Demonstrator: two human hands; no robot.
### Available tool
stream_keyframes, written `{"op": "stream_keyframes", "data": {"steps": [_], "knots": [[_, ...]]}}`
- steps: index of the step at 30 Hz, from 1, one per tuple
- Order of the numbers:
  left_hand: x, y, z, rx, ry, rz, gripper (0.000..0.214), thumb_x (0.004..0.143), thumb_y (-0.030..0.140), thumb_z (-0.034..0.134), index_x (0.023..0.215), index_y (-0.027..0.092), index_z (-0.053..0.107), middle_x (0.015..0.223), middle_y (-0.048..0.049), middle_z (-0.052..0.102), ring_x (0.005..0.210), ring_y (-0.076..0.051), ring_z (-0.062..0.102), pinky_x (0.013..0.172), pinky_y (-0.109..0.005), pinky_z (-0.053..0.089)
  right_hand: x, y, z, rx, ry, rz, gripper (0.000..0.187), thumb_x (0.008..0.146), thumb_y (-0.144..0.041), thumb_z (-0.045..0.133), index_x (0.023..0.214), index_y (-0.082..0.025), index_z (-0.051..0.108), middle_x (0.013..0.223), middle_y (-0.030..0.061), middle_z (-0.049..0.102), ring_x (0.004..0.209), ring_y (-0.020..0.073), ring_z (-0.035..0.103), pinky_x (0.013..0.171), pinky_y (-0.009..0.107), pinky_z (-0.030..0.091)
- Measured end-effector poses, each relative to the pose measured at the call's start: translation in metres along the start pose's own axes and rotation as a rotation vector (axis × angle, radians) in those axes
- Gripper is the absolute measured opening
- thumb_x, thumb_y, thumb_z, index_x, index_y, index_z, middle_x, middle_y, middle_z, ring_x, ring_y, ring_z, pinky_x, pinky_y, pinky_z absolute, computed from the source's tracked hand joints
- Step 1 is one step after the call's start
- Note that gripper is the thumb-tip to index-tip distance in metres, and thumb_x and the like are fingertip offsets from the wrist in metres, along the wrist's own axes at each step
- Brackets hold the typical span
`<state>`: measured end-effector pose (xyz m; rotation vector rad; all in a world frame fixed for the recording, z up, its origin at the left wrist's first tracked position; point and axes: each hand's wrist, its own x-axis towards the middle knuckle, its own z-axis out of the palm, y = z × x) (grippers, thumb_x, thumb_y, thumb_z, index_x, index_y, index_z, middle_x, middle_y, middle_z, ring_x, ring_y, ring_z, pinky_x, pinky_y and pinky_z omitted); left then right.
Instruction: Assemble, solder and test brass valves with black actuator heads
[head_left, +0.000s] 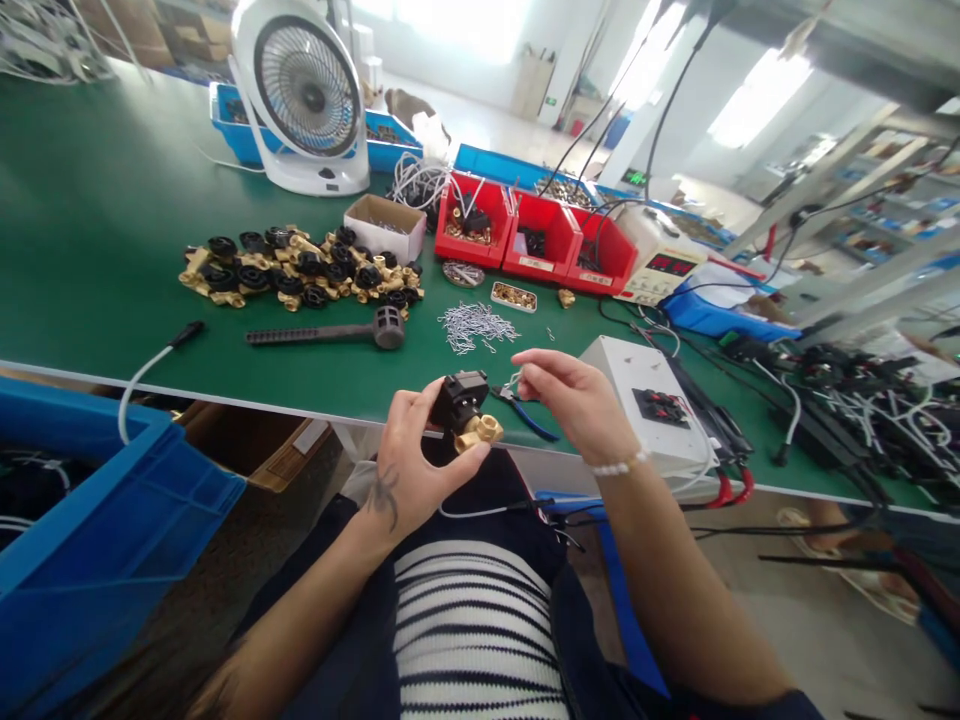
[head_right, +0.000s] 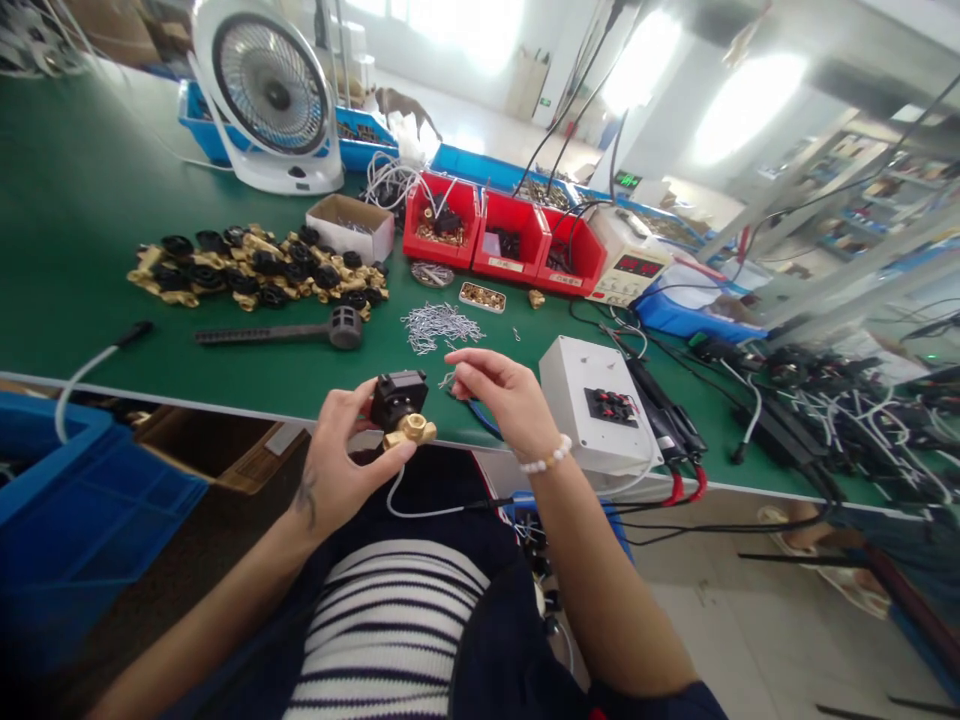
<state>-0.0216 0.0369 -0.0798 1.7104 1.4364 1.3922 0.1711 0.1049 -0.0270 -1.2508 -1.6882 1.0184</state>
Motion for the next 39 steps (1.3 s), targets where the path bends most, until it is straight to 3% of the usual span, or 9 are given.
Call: {"op": "stream_keyframes", "data": {"steps": [2,4,7,11,22,29,36,39], "knots": [[-0.004,0.013,-0.005,0.028,0.006,0.067,0.066,0.076,0.038,0.070,0.135,0.017,0.049,0.101,-0.0041,0.051,0.092,-0.018,0.059,0.084,-0.034,0.056,-0.027,-0.018,0.000,0.180,0.021,-0.041,0.018,0.088,-0.034,0.067,0.099,-0.021,0.074,0.076,-0.0012,0.069,0.073,0.0113,0.065,0.075,0.028,0.056],[-0.008,0.028,-0.010,0.054,0.004,0.144,0.067,0.076,0.037,0.071,0.135,0.016,0.049,0.100,-0.0040,0.051,0.089,-0.018,0.057,0.081,-0.032,0.056,-0.050,-0.038,0.001,0.218,0.051,-0.051,0.012,0.087,-0.030,0.069,0.096,-0.025,0.074,0.075,-0.0024,0.069,0.071,0.0111,0.066,0.070,0.026,0.057],[-0.014,0.047,-0.014,0.083,-0.001,0.239,0.067,0.075,0.037,0.070,0.135,0.015,0.049,0.099,-0.0043,0.052,0.087,-0.017,0.055,0.079,-0.031,0.055,-0.072,-0.062,0.004,0.147,0.130,-0.108,0.007,0.086,-0.022,0.070,0.090,-0.027,0.073,0.078,-0.0026,0.070,0.070,0.0117,0.067,0.065,0.024,0.058],[-0.018,0.062,-0.015,0.128,-0.001,0.308,0.067,0.074,0.037,0.070,0.134,0.016,0.048,0.099,-0.0055,0.052,0.089,-0.019,0.056,0.080,-0.033,0.056,-0.084,-0.075,0.009,-0.009,0.197,-0.196,0.012,0.086,-0.016,0.069,0.088,-0.027,0.073,0.086,-0.0006,0.071,0.079,0.0147,0.067,0.073,0.028,0.059],[-0.017,0.068,-0.020,0.188,-0.036,0.378,0.070,0.071,0.037,0.073,0.134,0.019,0.048,0.101,-0.0070,0.054,0.089,-0.021,0.057,0.079,-0.035,0.057,-0.089,-0.081,0.007,-0.103,0.145,-0.212,0.011,0.088,-0.022,0.068,0.089,-0.030,0.075,0.086,0.0024,0.071,0.080,0.0208,0.066,0.077,0.038,0.058],[-0.017,0.066,-0.021,0.174,-0.066,0.380,0.069,0.072,0.036,0.073,0.133,0.016,0.049,0.102,-0.0078,0.055,0.092,-0.021,0.058,0.081,-0.034,0.057,-0.085,-0.084,0.003,-0.152,0.063,-0.272,0.014,0.088,-0.020,0.069,0.089,-0.031,0.076,0.087,0.0017,0.072,0.081,0.0194,0.067,0.076,0.034,0.057],[-0.011,0.050,-0.020,0.160,-0.138,0.311,0.065,0.072,0.037,0.073,0.131,0.019,0.053,0.099,-0.0058,0.056,0.090,-0.022,0.058,0.079,-0.036,0.057,-0.082,-0.055,0.009,-0.097,0.032,-0.244,0.009,0.089,-0.025,0.066,0.086,-0.026,0.074,0.087,0.0027,0.072,0.079,0.0179,0.067,0.076,0.034,0.058],[-0.003,0.034,-0.013,0.107,-0.234,0.199,0.063,0.072,0.038,0.073,0.129,0.019,0.056,0.099,-0.0051,0.056,0.092,-0.021,0.058,0.083,-0.038,0.056,-0.061,-0.033,0.009,-0.048,-0.007,-0.188,0.007,0.086,-0.028,0.069,0.084,-0.023,0.073,0.083,0.0026,0.072,0.078,0.0170,0.067,0.076,0.033,0.057]]}}
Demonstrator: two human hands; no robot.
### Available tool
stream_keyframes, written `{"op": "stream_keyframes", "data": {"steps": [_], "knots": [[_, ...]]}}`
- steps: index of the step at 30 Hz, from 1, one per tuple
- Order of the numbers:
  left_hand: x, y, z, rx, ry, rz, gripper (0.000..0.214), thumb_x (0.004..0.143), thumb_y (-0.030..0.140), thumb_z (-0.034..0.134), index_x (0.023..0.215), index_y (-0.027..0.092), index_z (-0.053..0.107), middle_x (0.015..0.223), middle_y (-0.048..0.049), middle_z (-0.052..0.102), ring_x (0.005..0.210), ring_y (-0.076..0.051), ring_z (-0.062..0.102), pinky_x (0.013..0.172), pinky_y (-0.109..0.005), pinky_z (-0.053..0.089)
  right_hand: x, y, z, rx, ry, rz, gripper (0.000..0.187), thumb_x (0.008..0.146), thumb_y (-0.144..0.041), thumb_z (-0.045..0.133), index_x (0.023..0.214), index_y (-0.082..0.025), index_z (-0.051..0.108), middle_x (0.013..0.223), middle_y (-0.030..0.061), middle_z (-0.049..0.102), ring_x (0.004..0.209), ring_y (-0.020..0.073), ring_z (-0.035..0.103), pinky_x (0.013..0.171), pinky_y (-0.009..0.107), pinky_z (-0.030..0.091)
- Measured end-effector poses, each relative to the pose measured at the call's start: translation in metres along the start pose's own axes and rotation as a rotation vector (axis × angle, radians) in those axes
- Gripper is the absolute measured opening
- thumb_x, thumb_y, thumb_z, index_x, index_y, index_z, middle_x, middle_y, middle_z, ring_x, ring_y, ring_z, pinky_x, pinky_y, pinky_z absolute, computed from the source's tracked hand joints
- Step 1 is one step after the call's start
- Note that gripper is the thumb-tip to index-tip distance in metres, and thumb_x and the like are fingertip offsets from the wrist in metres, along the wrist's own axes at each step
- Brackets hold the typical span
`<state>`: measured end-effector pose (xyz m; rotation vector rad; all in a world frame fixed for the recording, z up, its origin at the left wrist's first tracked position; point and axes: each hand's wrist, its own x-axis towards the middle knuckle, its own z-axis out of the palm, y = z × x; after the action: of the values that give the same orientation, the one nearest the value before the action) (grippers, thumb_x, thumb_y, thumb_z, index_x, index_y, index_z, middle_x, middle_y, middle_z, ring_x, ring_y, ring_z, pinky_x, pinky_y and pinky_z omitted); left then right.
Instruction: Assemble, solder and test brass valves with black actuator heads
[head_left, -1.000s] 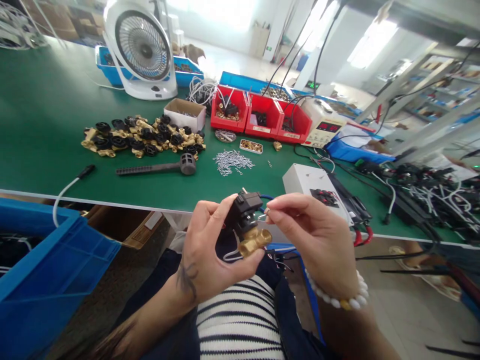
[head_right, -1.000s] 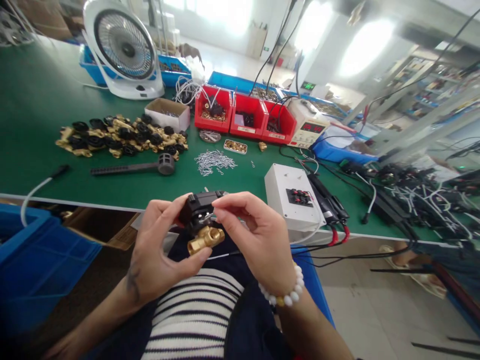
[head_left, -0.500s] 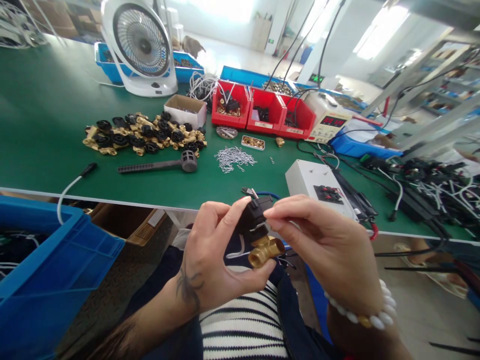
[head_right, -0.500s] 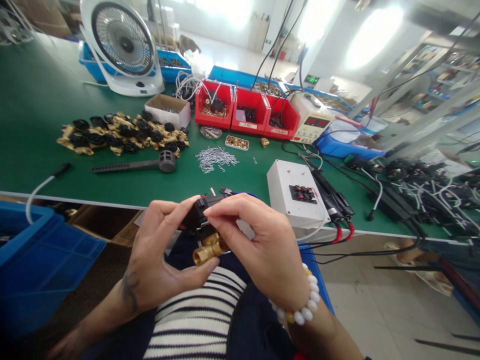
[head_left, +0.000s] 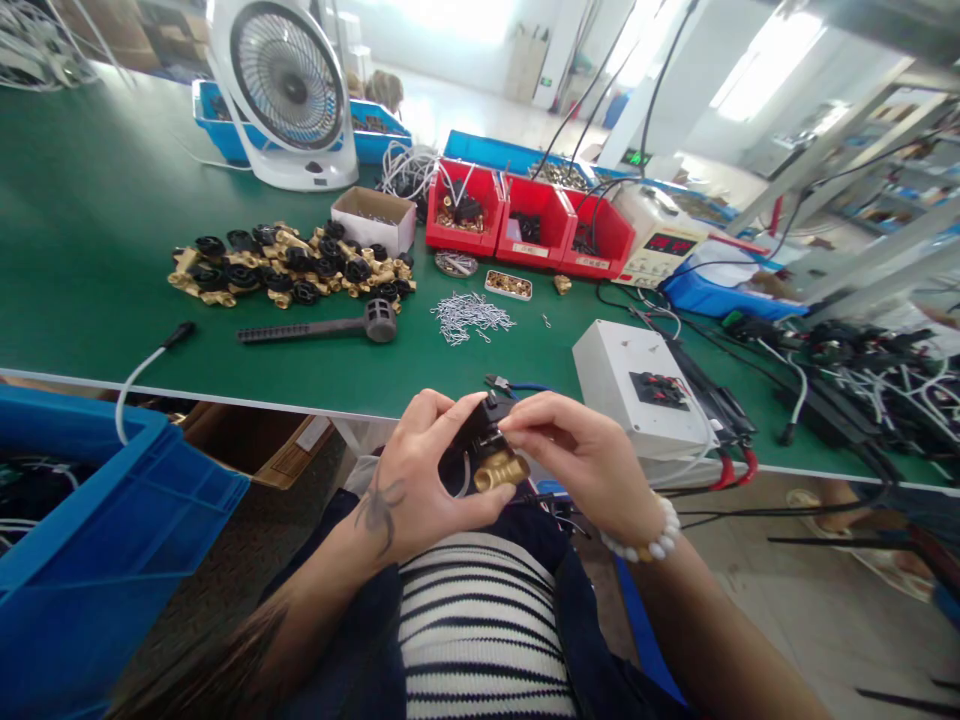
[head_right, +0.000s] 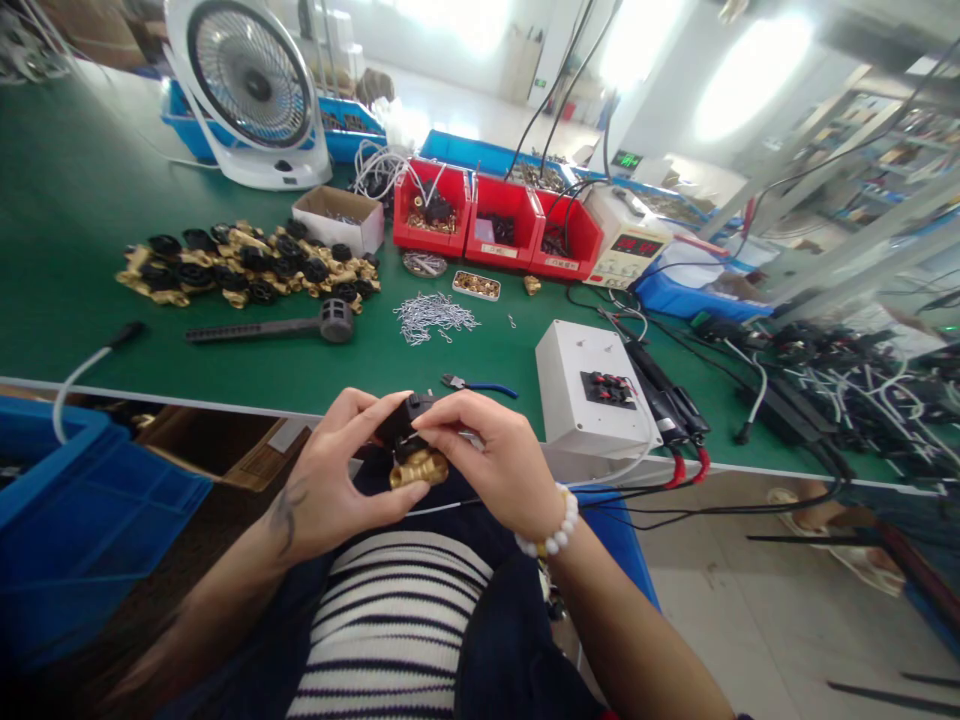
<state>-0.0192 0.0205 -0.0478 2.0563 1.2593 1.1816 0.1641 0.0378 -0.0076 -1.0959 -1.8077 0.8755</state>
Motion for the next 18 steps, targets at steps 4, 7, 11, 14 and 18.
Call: {"op": "stream_keyframes", "data": {"steps": [4,7,11,14,18], "knots": [[0.016,-0.031,0.021,-0.121,0.037,-0.214,0.062,0.070,0.040,0.075,0.125,0.018,0.060,0.096,-0.0039,0.052,0.091,-0.021,0.057,0.083,-0.038,0.057,0.058,0.055,-0.006,-0.025,0.259,0.187,0.015,0.085,-0.030,0.065,0.091,-0.018,0.070,0.076,0.0006,0.070,0.068,0.0127,0.065,0.072,0.030,0.056],[0.026,-0.052,0.034,-0.172,0.117,-0.288,0.059,0.072,0.042,0.072,0.125,0.017,0.060,0.095,-0.0034,0.048,0.092,-0.021,0.058,0.076,-0.034,0.058,0.105,0.100,-0.011,-0.215,0.308,0.387,0.011,0.083,-0.017,0.060,0.088,-0.012,0.068,0.072,0.0026,0.068,0.062,0.0129,0.065,0.067,0.030,0.056],[0.028,-0.064,0.037,-0.200,0.127,-0.281,0.061,0.073,0.043,0.071,0.127,0.018,0.058,0.098,-0.0039,0.047,0.096,-0.021,0.058,0.077,-0.032,0.058,0.137,0.134,-0.009,-0.407,0.217,0.462,0.014,0.082,-0.011,0.062,0.094,-0.009,0.068,0.072,0.0056,0.069,0.068,0.0172,0.067,0.073,0.035,0.056],[0.025,-0.064,0.036,-0.212,0.116,-0.267,0.063,0.073,0.041,0.072,0.130,0.018,0.057,0.100,-0.0040,0.047,0.097,-0.020,0.057,0.079,-0.032,0.058,0.146,0.135,0.001,-0.576,0.143,0.435,0.014,0.086,-0.015,0.063,0.098,-0.011,0.068,0.092,0.0103,0.073,0.092,0.0210,0.068,0.093,0.039,0.052],[0.024,-0.062,0.036,-0.214,0.108,-0.259,0.066,0.072,0.041,0.071,0.131,0.015,0.056,0.101,-0.0054,0.048,0.097,-0.021,0.056,0.080,-0.035,0.058,0.164,0.127,0.017,-0.755,-0.058,0.422,0.014,0.089,-0.019,0.066,0.101,-0.012,0.068,0.108,0.0092,0.070,0.106,0.0216,0.065,0.098,0.042,0.050]]}}
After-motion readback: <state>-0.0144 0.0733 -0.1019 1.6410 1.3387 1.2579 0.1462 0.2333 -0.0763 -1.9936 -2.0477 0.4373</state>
